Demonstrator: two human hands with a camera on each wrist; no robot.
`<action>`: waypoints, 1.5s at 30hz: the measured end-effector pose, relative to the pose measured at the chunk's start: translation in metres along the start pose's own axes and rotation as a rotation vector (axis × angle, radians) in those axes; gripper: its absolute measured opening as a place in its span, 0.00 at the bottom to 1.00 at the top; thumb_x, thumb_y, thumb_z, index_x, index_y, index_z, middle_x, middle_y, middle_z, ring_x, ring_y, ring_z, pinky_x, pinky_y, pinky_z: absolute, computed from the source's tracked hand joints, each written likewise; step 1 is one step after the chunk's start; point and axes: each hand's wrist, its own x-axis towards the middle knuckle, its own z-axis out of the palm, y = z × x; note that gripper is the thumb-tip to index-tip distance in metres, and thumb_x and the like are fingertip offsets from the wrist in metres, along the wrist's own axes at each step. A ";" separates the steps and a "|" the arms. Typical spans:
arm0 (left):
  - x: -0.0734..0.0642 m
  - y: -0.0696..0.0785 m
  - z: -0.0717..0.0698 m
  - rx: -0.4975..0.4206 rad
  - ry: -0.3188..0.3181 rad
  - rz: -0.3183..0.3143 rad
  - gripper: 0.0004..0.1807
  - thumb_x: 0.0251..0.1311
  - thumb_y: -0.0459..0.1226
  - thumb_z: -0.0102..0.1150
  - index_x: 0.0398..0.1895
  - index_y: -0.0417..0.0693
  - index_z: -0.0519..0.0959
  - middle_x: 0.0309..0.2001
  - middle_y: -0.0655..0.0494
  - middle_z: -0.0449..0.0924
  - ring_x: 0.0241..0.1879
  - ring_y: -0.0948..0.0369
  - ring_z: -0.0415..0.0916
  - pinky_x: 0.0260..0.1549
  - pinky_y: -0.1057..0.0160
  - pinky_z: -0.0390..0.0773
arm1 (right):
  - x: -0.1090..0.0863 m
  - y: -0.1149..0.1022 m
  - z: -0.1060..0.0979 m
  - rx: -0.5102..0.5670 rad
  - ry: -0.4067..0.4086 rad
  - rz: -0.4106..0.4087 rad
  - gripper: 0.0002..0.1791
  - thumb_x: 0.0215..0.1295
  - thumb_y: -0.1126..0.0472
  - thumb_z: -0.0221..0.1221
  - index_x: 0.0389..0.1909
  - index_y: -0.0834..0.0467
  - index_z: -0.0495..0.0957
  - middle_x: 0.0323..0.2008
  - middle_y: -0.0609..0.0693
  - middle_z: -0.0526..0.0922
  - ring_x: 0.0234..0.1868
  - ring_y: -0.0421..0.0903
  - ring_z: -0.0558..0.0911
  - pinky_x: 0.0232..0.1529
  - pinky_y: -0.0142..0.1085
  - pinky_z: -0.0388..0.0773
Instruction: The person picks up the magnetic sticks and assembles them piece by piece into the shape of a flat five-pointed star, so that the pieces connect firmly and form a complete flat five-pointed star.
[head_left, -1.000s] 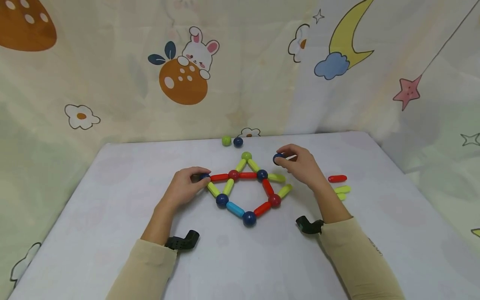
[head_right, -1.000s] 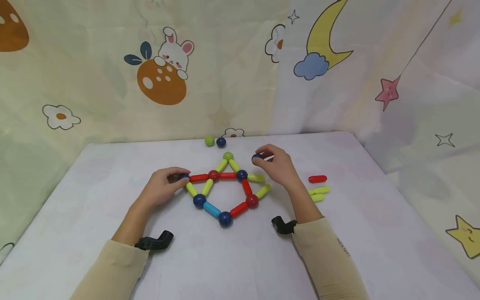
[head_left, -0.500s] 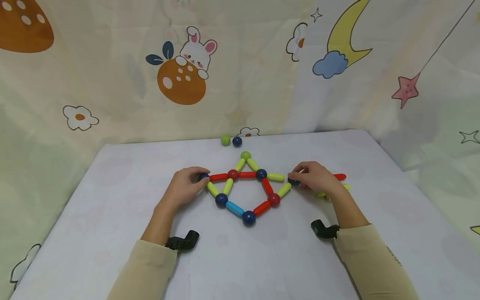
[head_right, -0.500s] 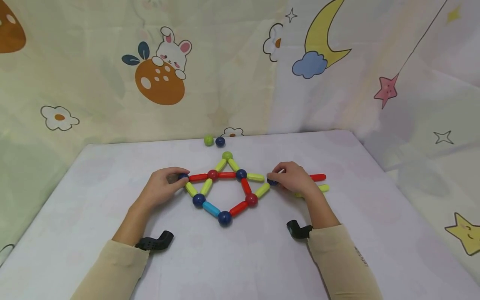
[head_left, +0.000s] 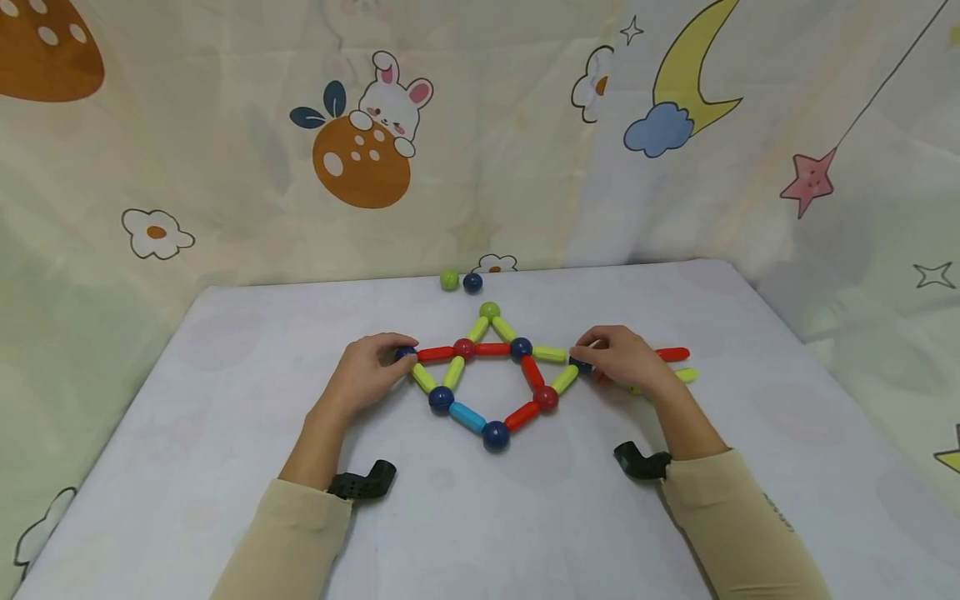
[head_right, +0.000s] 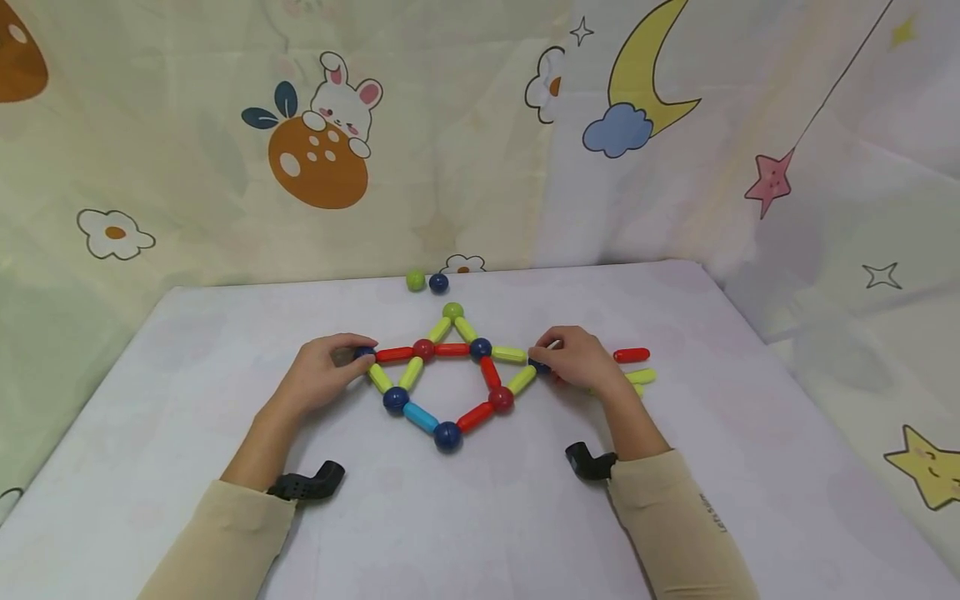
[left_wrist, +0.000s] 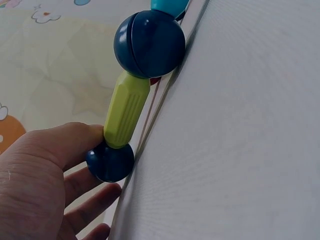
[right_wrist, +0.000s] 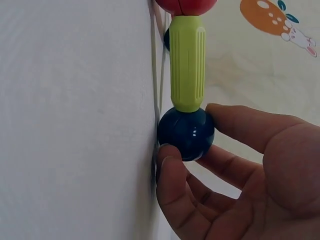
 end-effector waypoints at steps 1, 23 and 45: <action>0.000 0.000 0.000 0.001 0.000 0.000 0.18 0.70 0.45 0.62 0.59 0.53 0.84 0.63 0.49 0.82 0.68 0.46 0.72 0.69 0.39 0.70 | 0.000 -0.001 0.001 0.000 0.004 -0.004 0.20 0.74 0.50 0.59 0.57 0.59 0.81 0.46 0.59 0.83 0.32 0.48 0.81 0.37 0.34 0.79; -0.001 0.020 -0.017 0.031 -0.321 -0.039 0.13 0.65 0.49 0.62 0.46 0.55 0.88 0.42 0.55 0.84 0.45 0.54 0.75 0.40 0.59 0.77 | 0.007 -0.004 0.011 0.242 0.057 -0.063 0.28 0.75 0.59 0.55 0.74 0.57 0.68 0.72 0.61 0.71 0.67 0.61 0.76 0.63 0.50 0.80; -0.005 0.055 -0.006 -0.047 -0.181 0.162 0.18 0.66 0.39 0.64 0.59 0.51 0.83 0.63 0.53 0.80 0.67 0.49 0.72 0.66 0.41 0.74 | -0.005 -0.027 0.015 0.049 -0.088 -0.028 0.30 0.70 0.56 0.64 0.70 0.58 0.69 0.54 0.62 0.82 0.38 0.50 0.85 0.38 0.38 0.87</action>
